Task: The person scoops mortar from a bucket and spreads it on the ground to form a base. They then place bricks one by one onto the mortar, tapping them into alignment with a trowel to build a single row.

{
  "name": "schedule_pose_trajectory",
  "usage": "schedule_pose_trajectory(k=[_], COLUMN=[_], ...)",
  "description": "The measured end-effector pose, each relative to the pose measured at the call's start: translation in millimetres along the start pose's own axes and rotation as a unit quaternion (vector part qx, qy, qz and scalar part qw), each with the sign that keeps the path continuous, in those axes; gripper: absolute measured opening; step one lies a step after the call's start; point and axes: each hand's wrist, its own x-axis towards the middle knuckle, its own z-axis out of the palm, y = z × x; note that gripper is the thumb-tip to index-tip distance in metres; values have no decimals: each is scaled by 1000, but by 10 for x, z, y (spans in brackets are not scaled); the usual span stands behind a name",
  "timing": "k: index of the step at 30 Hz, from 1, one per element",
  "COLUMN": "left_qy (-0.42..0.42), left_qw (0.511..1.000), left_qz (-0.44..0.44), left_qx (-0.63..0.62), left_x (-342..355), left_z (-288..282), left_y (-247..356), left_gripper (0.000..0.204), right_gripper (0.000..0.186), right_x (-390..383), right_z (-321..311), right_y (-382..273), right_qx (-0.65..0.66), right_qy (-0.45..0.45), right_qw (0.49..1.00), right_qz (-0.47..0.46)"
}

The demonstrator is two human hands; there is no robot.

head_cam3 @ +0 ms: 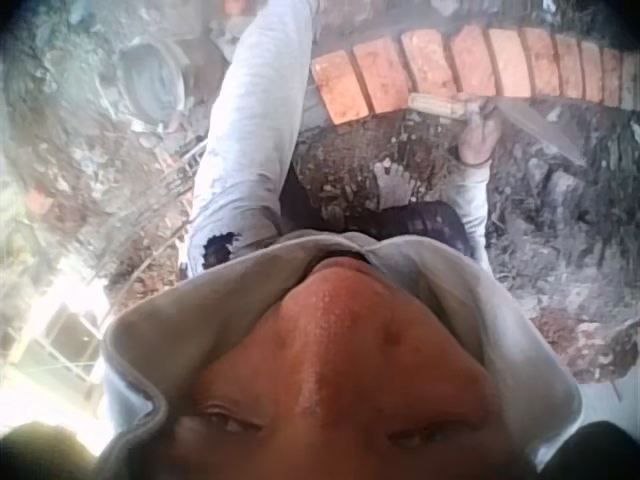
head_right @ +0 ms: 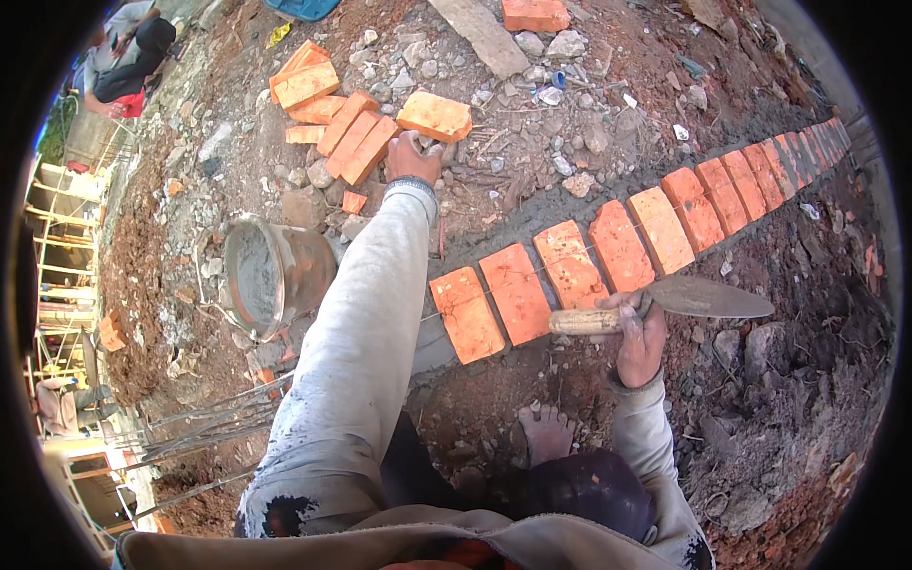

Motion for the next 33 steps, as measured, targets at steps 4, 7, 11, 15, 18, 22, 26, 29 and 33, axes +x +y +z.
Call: schedule_pose_trajectory(k=[4, 7, 11, 15, 18, 22, 26, 29, 33], left_qy=[62, 178, 71, 13, 3, 18, -44, -75, -75], left_qw=[966, 930, 923, 898, 925, 999, 874, 808, 716], left_qz=[-62, 63, 110, 142, 143, 10, -188, -284, -419], left_qx=[243, 315, 362, 416, 353, 39, -445, -511, -554], left_x=[343, 407, 318, 468, 345, -269, -1690, -2650, -3539], left_z=[16, 105, 195, 9, -460, -1256, -1712, -1729, -1482], left_y=[-169, -958, -1035, -1242, -924, -602, -350, -336, -128], left_gripper=[61, 50, 40, 42, 50, 53, 33, 22, 29], right_gripper=[16, 17, 16, 17, 20, 26, 28, 31, 35], right_x=[-70, -99, -99, -159, -279, -434, -529, -745, -1072], right_z=[-361, -502, -615, -462, -336, -326, -486, -752, -1162], right_y=[-2, 49, 13, -30, -141, -211, -79, 170, 612], right_qx=[7, 11, -11, -32, -82, -129, -468, -617, -731], right_qy=[42, 74, 77, 30, 56, 4, -167, -201, -174], right_qw=[999, 997, 996, 997, 994, 990, 868, 761, 652], right_qz=[17, 23, 42, 60, 48, 52, -24, 2, 103])
